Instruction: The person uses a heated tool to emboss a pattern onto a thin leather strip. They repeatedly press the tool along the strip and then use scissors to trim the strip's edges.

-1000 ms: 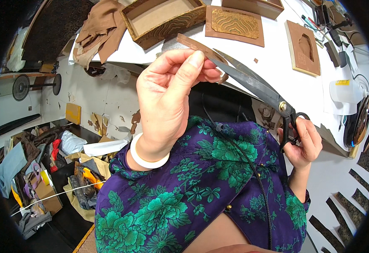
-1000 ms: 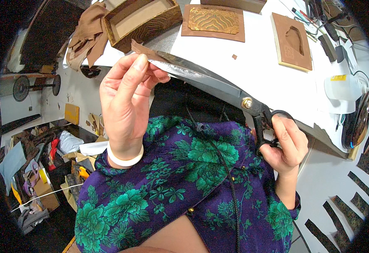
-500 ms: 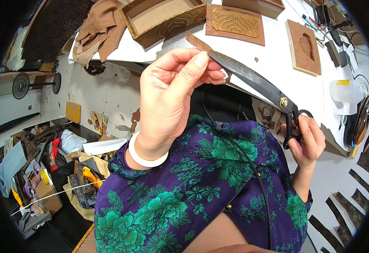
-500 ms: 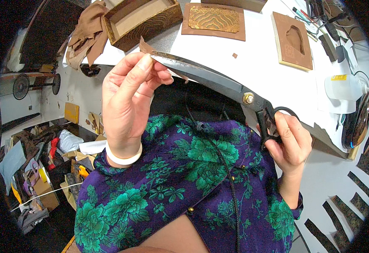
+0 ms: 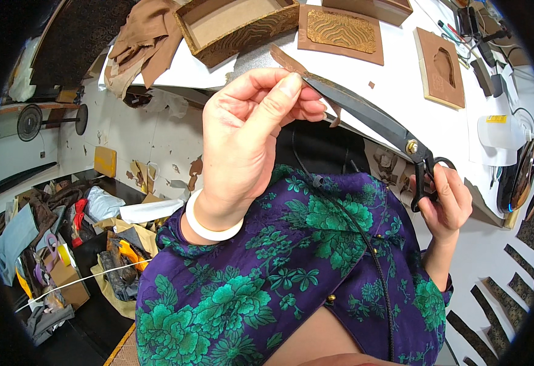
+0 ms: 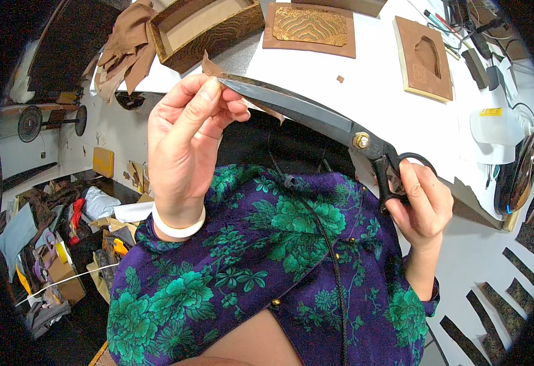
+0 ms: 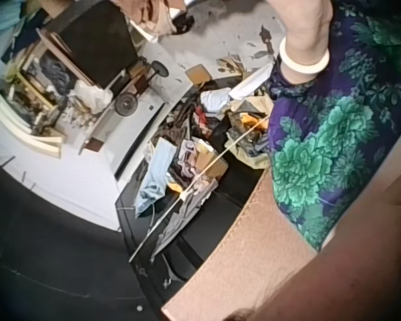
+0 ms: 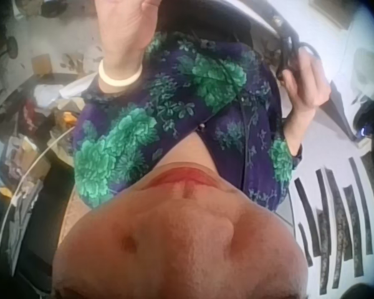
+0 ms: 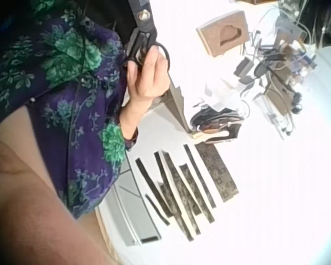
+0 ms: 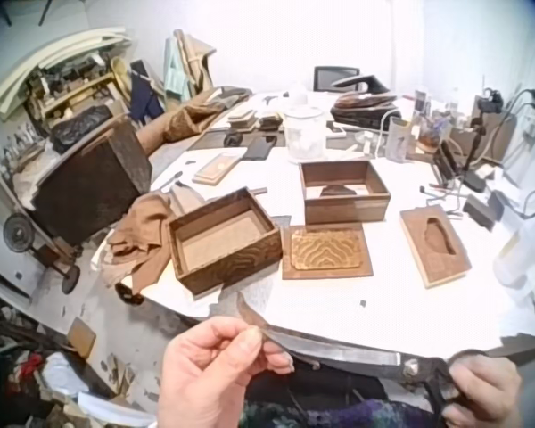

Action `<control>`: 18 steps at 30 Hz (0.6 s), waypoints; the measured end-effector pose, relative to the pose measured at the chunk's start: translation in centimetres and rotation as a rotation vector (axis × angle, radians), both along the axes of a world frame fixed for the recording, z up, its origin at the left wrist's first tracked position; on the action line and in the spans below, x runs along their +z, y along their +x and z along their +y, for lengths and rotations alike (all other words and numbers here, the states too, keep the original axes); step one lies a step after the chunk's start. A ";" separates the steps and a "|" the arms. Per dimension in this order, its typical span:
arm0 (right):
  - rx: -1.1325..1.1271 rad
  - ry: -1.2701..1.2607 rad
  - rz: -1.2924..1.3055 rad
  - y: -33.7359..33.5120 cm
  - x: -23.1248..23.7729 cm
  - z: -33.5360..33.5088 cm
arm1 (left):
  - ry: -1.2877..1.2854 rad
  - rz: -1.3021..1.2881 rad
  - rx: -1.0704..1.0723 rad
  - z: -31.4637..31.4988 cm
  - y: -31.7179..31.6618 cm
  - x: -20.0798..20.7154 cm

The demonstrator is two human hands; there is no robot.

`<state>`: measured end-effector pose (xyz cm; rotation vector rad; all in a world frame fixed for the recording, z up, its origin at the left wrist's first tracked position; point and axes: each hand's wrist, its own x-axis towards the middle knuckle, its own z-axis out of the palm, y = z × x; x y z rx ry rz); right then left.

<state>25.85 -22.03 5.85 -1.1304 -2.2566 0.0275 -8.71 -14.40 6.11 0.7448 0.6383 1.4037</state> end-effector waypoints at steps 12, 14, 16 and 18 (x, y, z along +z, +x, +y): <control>-0.122 -0.097 0.460 -3.1 -3.5 0.9 | -0.032 -0.064 -0.053 0.2 0.3 0.1; -0.021 -0.355 0.876 -5.3 -3.7 1.6 | -0.050 -0.076 -0.085 0.1 0.4 0.0; 0.007 -0.572 1.068 -7.7 -2.2 2.9 | -0.081 -0.063 -0.132 0.1 0.5 -0.2; 0.046 -0.683 1.157 -10.0 -0.8 4.6 | -0.113 -0.048 -0.155 -0.2 0.5 0.1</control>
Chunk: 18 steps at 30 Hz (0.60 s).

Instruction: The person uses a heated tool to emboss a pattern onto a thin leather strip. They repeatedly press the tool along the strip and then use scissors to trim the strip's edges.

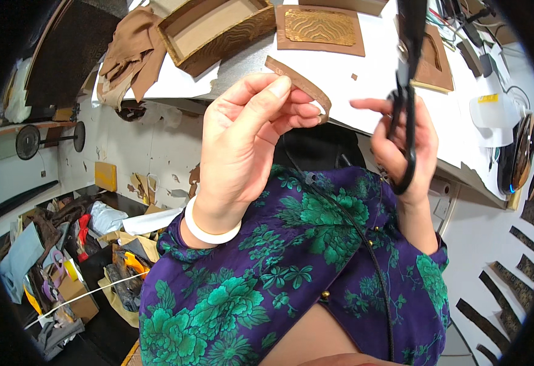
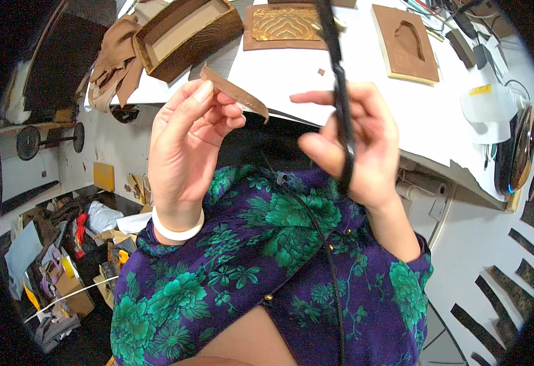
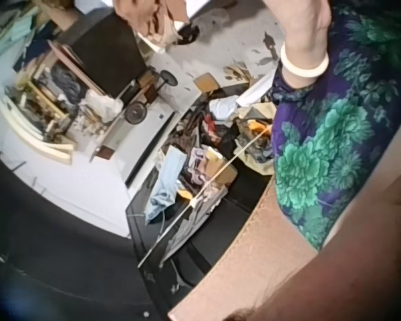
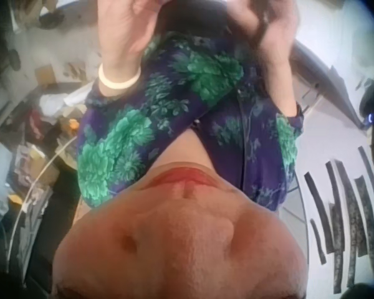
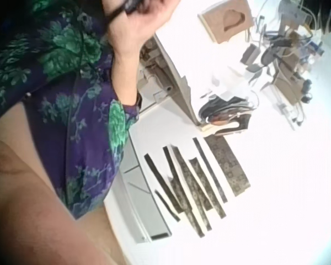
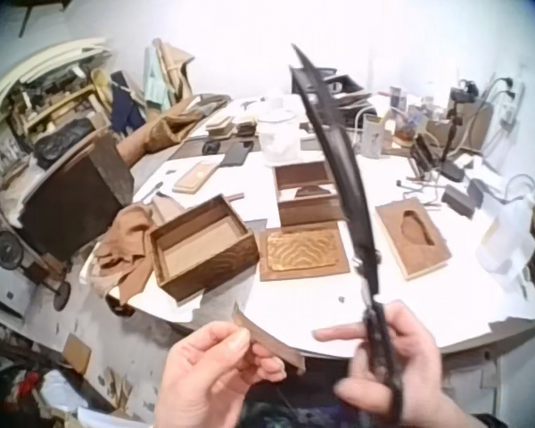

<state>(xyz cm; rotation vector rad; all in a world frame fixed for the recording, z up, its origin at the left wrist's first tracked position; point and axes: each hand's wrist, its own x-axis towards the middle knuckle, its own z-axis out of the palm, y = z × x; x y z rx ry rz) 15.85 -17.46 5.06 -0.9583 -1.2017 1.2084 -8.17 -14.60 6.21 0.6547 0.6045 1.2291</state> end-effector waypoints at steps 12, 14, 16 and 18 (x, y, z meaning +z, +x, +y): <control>0.053 -0.095 0.077 -3.2 1.0 1.9 | -0.013 -0.048 -0.059 -0.5 0.3 -0.5; 0.068 -0.096 0.070 -2.8 1.2 1.9 | 0.014 0.007 -0.052 -0.7 0.6 -0.9; 0.073 -0.092 0.069 -2.8 1.3 1.9 | 0.041 0.039 -0.041 -0.7 0.7 -1.3; 0.081 -0.097 0.064 -2.8 1.2 1.8 | 0.058 0.053 -0.036 -0.6 0.9 -1.4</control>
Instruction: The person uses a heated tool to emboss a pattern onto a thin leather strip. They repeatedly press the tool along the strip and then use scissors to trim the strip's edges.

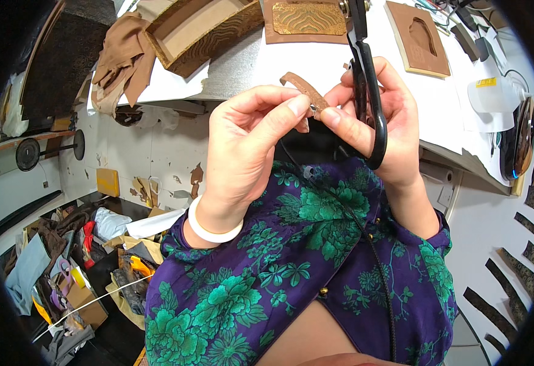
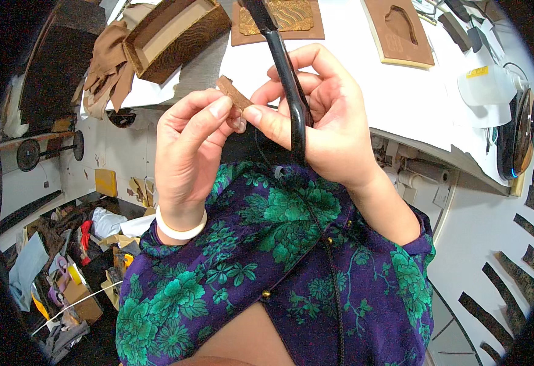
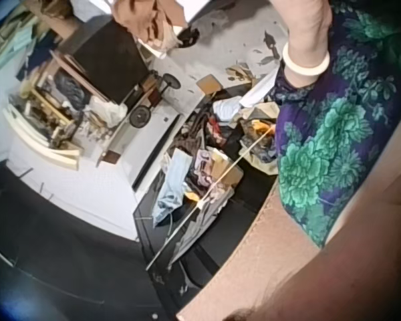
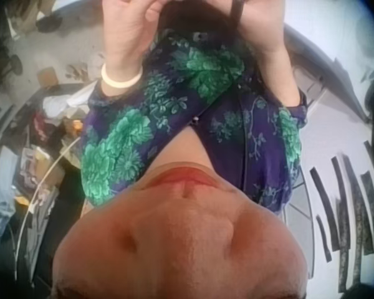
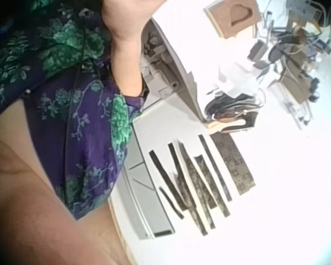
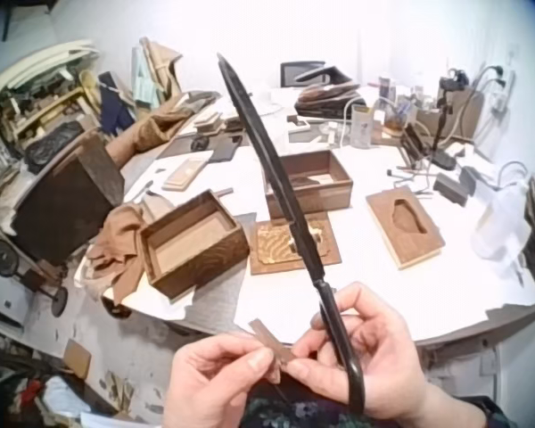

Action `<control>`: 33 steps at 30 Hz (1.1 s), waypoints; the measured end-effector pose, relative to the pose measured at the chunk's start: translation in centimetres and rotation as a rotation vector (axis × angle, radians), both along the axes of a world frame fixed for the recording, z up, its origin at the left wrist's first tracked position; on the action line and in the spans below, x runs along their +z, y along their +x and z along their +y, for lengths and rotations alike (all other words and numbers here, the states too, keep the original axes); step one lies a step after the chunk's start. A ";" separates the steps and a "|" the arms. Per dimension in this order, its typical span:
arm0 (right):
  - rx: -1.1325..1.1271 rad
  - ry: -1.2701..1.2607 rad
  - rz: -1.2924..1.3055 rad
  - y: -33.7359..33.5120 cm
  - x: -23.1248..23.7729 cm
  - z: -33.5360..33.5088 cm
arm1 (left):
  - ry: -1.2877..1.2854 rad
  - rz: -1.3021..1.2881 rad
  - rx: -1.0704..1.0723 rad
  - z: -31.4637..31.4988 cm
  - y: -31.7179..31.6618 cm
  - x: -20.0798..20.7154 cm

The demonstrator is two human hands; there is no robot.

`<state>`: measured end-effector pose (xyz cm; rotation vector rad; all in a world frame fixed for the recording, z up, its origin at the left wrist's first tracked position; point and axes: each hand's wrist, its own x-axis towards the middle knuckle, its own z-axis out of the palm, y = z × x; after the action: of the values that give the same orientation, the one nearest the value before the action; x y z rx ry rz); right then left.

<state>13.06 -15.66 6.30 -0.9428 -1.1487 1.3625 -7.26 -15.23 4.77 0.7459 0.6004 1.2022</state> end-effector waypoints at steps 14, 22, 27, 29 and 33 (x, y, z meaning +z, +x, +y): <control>-0.128 0.031 -0.058 2.1 -1.9 -1.0 | -0.114 -0.071 0.116 0.9 -0.9 0.2; 0.025 -0.045 0.142 0.7 -1.8 -0.8 | -0.203 -0.171 0.065 1.1 -1.1 -0.3; 0.011 -0.072 0.107 0.4 -1.4 -1.1 | -0.210 -0.180 0.067 1.2 -1.0 -0.3; 0.008 -0.068 0.107 0.3 -1.4 -1.2 | -0.208 -0.160 0.022 1.1 -0.6 0.7; 0.021 -0.051 0.092 0.6 -1.3 -1.1 | -0.135 -0.095 -0.079 0.5 -0.1 0.4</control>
<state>13.68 -16.80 4.97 -0.8968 -1.0609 1.4429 -7.40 -14.77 5.14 0.5899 0.5620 1.1066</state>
